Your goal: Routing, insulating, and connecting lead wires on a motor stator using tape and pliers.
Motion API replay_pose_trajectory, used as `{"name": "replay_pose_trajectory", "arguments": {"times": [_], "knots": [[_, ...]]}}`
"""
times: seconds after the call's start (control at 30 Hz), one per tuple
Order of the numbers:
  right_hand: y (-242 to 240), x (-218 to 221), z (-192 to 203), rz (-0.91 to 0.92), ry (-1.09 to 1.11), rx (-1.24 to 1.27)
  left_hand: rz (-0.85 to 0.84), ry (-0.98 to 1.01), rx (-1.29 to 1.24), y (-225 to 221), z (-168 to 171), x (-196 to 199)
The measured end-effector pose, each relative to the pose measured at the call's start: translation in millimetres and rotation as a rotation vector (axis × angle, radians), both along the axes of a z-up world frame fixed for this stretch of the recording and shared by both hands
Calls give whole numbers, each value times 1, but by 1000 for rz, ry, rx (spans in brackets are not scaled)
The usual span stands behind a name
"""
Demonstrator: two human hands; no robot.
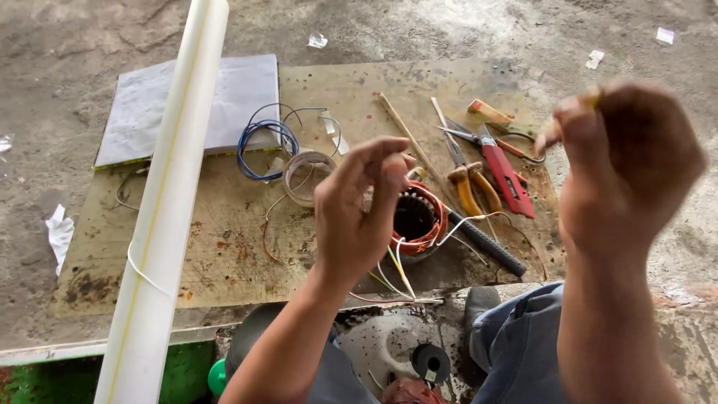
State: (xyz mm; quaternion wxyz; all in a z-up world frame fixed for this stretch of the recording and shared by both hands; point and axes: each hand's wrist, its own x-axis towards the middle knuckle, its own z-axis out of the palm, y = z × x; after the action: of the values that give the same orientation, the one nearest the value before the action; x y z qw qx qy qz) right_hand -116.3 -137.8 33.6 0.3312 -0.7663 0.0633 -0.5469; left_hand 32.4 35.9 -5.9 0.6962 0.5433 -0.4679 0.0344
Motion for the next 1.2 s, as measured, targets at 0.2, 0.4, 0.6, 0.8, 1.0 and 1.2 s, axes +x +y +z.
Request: {"name": "replay_pose_trajectory", "arguments": {"times": [0.2, 0.4, 0.6, 0.8, 1.0, 1.2], "knots": [[58, -52, -30, 156, -85, 540, -101, -67, 63, 18, 17, -41], [68, -67, -55, 35, 62, 652, -275, 200, 65, 22, 25, -55], [75, -76, -67, 112, 129, 584, -347, 318, 40, 22, 20, -55], [81, -71, -62, 196, 103, 607, -422, 351, -19, 23, 16, -56], [72, -74, -54, 466, -117, 862, -403, 323, 45, 25, 20, -58], [69, -74, -60, 318, -214, 769, -401, 301, -19, 22, 7, -55]]}}
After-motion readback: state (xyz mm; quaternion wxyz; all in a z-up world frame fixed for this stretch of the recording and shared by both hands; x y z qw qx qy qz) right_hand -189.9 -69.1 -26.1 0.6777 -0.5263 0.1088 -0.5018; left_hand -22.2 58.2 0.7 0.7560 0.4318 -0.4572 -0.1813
